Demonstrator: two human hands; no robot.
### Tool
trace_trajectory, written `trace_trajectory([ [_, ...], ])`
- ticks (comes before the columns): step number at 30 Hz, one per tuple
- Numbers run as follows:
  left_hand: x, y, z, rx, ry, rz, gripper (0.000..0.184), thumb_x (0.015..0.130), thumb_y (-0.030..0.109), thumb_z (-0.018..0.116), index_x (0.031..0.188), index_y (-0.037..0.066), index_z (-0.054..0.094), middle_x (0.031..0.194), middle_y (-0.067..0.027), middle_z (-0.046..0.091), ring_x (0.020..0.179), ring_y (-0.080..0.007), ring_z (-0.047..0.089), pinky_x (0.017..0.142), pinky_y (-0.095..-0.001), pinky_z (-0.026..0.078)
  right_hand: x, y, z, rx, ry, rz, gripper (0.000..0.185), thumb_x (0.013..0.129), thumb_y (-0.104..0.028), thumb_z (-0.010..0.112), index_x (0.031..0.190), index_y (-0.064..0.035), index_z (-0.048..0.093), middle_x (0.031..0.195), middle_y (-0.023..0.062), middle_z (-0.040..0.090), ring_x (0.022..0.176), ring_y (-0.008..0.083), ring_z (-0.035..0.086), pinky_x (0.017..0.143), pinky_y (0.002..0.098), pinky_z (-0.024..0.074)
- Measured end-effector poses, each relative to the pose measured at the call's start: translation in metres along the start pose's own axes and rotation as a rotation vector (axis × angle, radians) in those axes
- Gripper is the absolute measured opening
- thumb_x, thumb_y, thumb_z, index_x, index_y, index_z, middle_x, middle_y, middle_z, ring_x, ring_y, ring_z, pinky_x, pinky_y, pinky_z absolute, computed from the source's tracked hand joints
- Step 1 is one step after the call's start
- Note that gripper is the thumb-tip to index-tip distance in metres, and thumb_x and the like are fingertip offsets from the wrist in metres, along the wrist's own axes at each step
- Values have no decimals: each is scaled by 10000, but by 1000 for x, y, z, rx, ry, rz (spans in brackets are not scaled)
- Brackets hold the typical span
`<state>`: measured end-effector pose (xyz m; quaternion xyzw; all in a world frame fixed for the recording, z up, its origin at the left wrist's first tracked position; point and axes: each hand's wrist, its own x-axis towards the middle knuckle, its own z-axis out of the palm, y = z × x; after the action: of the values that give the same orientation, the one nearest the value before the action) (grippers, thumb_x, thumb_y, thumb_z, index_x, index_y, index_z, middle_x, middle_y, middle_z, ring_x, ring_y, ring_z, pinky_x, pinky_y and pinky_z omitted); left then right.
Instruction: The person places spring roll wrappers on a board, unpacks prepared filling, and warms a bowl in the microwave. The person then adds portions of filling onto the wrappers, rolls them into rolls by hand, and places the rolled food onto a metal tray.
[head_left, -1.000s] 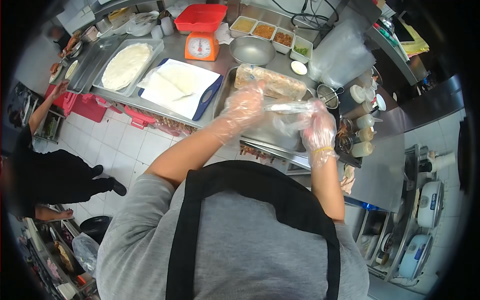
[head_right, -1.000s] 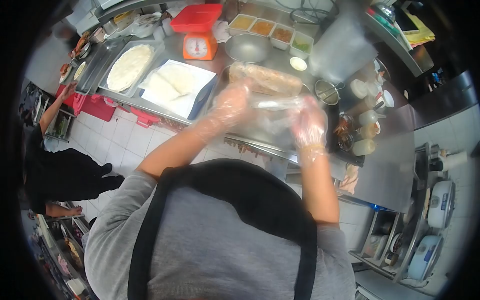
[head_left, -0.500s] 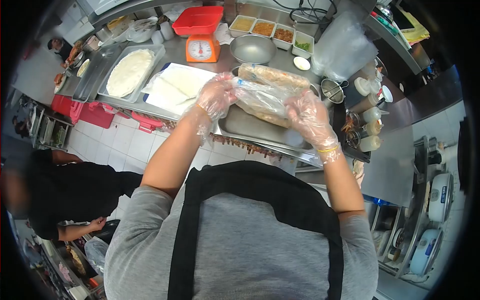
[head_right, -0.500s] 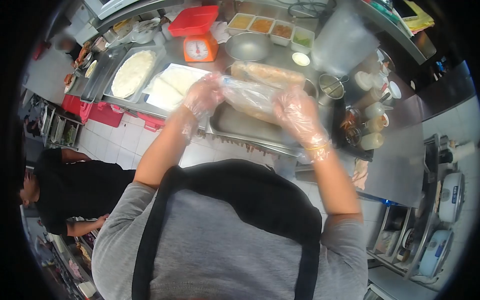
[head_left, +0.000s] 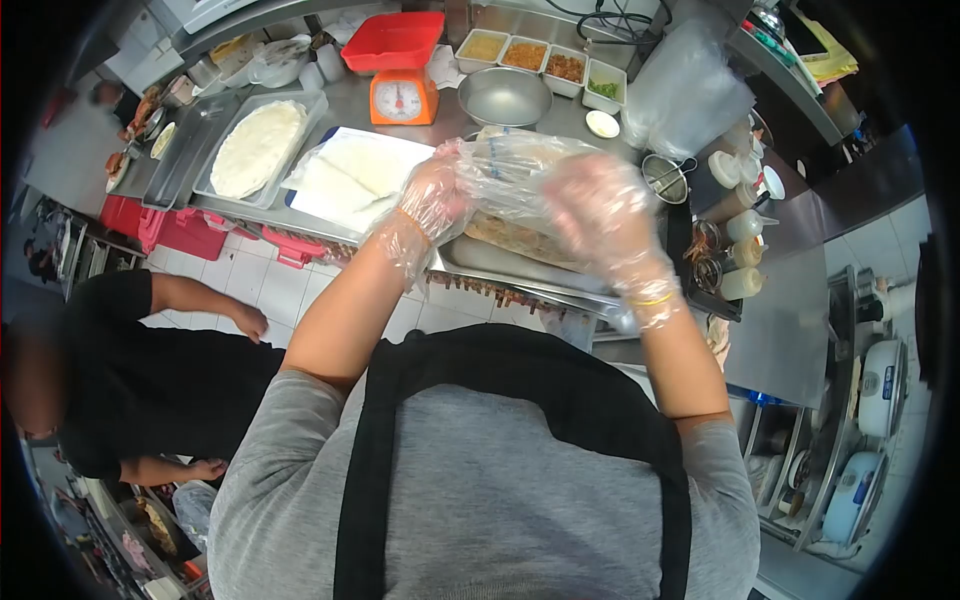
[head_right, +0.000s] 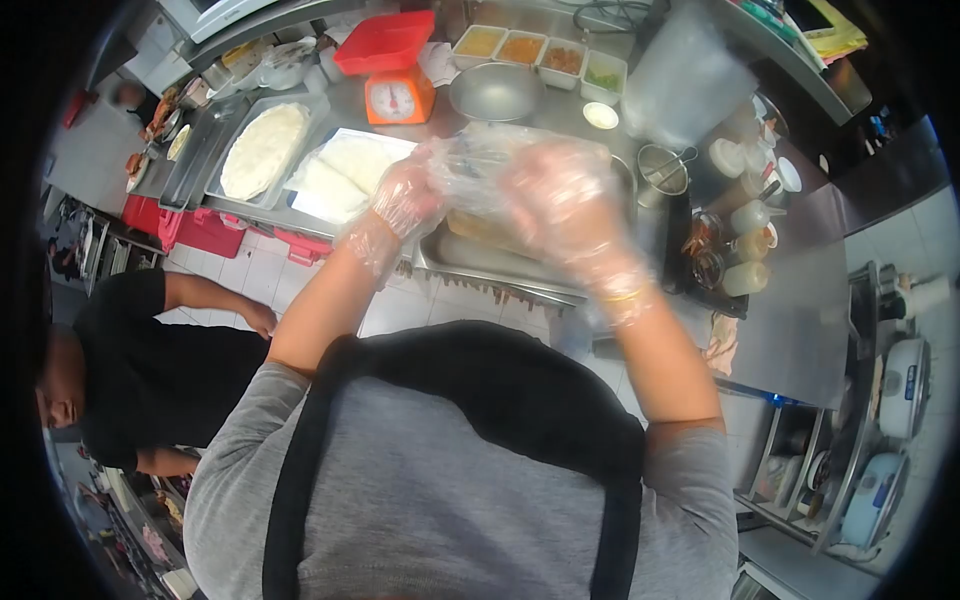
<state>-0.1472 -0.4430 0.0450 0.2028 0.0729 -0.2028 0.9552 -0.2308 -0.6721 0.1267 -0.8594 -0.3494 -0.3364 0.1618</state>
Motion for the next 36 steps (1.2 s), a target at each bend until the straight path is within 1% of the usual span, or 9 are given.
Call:
trace_trajectory([
  [7,-7,-10,16,5,267,88,120,964,0,441,1034,68,510,1010,-155,592,917,-319,622,876,-482,549,-14,3,-1,142,-704,421,337,984,-338,480,1042,-49,645,857,248,655,898,434,619,788,512,481],
  [9,36,-18,-61,717,-201,576,106,961,11,458,1017,81,514,1005,-147,593,915,-313,619,869,-461,547,-33,10,-14,118,-742,321,330,966,-351,528,993,-49,659,867,242,657,912,428,619,795,514,478],
  [11,44,-18,-75,672,-282,527,108,954,8,473,1008,88,522,1005,-137,595,912,-303,618,867,-445,544,-50,7,-20,63,-582,191,302,924,-330,606,993,-43,669,901,211,655,906,411,625,818,512,481],
  [13,20,-10,-29,-117,52,-49,124,944,-10,489,1007,87,533,1010,-125,597,910,-291,618,869,-434,542,-67,7,-21,8,-417,63,295,881,-310,683,992,-37,679,934,180,654,900,394,631,841,510,485],
  [18,10,-15,-37,907,-15,291,334,1030,193,472,1313,17,493,1195,-146,603,1135,-266,556,1006,-375,452,-81,29,-11,173,-486,509,484,800,-231,752,1211,-16,613,1110,160,632,1075,370,588,978,439,450],
  [22,-19,-15,6,527,-8,-77,342,909,172,691,1198,42,562,1039,-83,614,959,-214,623,909,-384,523,-76,29,7,76,-510,720,632,617,-250,850,1154,-31,601,1128,213,612,1078,387,593,931,440,469],
  [25,-23,7,-6,1063,-176,-131,650,784,305,821,1303,43,532,1164,-97,607,1034,-228,623,948,-395,500,-66,30,7,-43,-619,712,708,583,-246,863,1194,-36,572,1167,227,600,1119,393,568,981,429,444],
  [28,-26,9,-2,2285,-190,411,829,626,330,911,1321,59,549,1157,-106,622,1063,-213,613,959,-374,479,-76,27,12,-68,-457,582,688,580,-194,854,1182,-48,555,1194,186,604,1085,353,586,968,398,458],
  [36,2,-31,-13,1338,18,60,540,584,112,896,1050,49,629,947,-70,678,923,-153,620,845,-318,511,-117,47,62,1165,33,1292,684,655,20,802,1257,-61,488,1160,95,594,1035,187,584,903,300,490],
])
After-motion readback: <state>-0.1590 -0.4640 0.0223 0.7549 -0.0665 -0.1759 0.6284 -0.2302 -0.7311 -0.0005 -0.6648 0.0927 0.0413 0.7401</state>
